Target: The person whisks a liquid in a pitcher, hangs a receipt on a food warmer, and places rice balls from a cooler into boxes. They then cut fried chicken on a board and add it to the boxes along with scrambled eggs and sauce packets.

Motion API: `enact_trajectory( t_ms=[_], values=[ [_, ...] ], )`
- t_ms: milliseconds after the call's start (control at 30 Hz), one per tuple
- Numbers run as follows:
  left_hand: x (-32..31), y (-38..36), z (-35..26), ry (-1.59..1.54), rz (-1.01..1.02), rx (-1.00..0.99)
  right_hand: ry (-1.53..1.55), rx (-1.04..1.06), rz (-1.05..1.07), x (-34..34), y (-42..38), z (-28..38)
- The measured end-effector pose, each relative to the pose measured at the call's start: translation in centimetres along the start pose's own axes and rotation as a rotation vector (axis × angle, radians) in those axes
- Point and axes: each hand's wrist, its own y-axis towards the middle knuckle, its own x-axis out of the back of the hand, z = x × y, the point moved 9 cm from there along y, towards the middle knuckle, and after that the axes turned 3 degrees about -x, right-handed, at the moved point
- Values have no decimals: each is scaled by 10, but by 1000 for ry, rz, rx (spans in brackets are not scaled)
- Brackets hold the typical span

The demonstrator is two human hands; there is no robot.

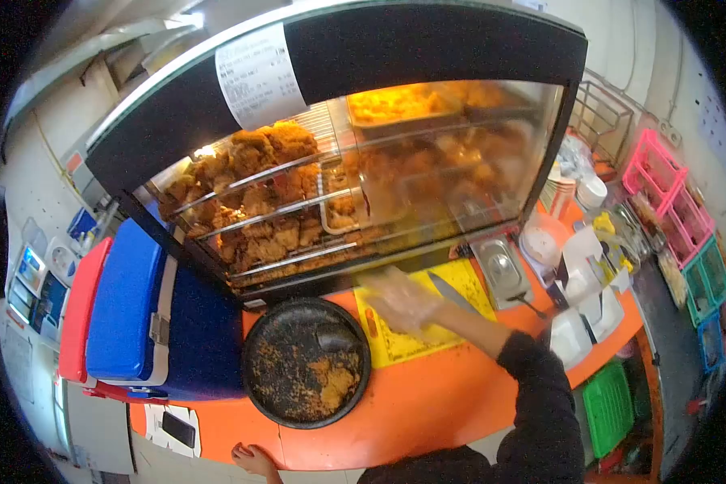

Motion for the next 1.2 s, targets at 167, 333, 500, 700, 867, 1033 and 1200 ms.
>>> enact_trajectory(
  t_ms=[167,333,500,700,867,1033,1200],
  values=[
    [4,-1,2,-27,18,-56,-27,-374,-569,185,138,-50],
    [7,3,-2,-66,-6,-19,249,-751,-29,150,216,-130],
    [7,2,0,-72,34,55,-391,-391,9,119,251,-162],
    [-1,3,10,-21,37,28,-283,75,-655,179,131,-9],
    [7,1,-2,-42,-14,34,592,-328,394,-29,28,-30],
    [-5,1,6,-5,-26,-73,2576,-732,214,-141,-67,-47],
    [0,2,4,-13,-3,14,1667,-888,158,-146,-66,-93]
  ],
)
